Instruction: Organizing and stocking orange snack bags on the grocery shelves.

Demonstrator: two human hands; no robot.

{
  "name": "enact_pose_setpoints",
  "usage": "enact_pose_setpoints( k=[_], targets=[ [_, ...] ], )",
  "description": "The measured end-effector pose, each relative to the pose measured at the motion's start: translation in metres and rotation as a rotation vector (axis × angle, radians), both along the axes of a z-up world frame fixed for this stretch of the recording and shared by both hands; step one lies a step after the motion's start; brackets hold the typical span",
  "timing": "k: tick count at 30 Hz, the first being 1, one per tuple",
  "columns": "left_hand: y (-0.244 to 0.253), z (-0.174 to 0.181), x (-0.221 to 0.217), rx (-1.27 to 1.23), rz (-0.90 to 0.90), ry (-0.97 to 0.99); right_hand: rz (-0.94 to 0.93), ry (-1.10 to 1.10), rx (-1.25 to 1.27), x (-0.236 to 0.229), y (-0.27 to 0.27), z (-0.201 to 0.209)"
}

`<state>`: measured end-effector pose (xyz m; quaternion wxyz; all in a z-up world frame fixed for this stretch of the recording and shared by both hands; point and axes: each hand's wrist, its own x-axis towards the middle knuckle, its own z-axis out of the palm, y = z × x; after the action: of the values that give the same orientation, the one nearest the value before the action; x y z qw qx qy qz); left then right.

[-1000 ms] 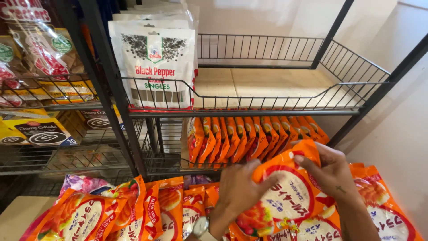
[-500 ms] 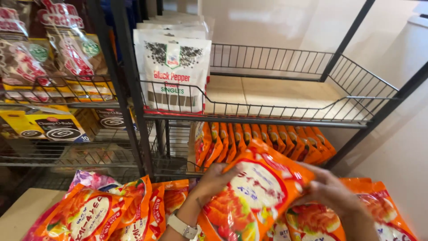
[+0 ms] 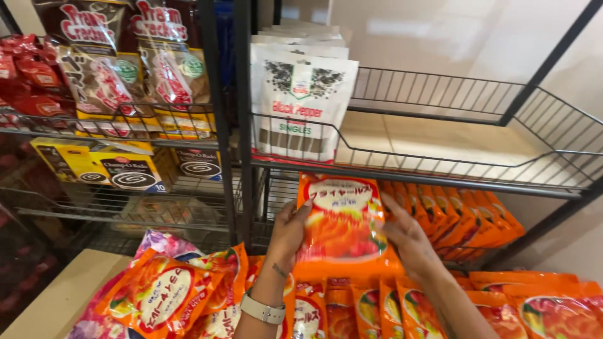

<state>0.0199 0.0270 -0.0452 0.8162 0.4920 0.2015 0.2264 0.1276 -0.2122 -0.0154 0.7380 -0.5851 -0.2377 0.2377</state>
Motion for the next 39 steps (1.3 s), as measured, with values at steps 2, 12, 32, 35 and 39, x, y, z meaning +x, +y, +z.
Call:
enact_pose_setpoints(
  k=[2,12,32,35,39],
  targets=[
    [0.012,0.007,-0.004,0.028,0.017,-0.015,-0.023,-0.092,-0.014,0.025,0.026,-0.005],
    [0.045,-0.014,0.001,1.042,0.249,0.005,-0.107,-0.892,-0.714,0.132,0.152,-0.024],
    [0.056,-0.076,0.135,-0.004,-0.059,-0.273,-0.301,-1.145,-1.145,0.020,0.218,0.039],
    [0.057,-0.082,0.138,0.023,-0.059,-0.119,-0.319,-1.233,-1.174,0.031,0.221,0.019],
    [0.060,-0.081,0.142,-0.144,-0.161,-0.243,-0.380,-1.342,-1.144,0.042,0.224,0.006]
  ],
)
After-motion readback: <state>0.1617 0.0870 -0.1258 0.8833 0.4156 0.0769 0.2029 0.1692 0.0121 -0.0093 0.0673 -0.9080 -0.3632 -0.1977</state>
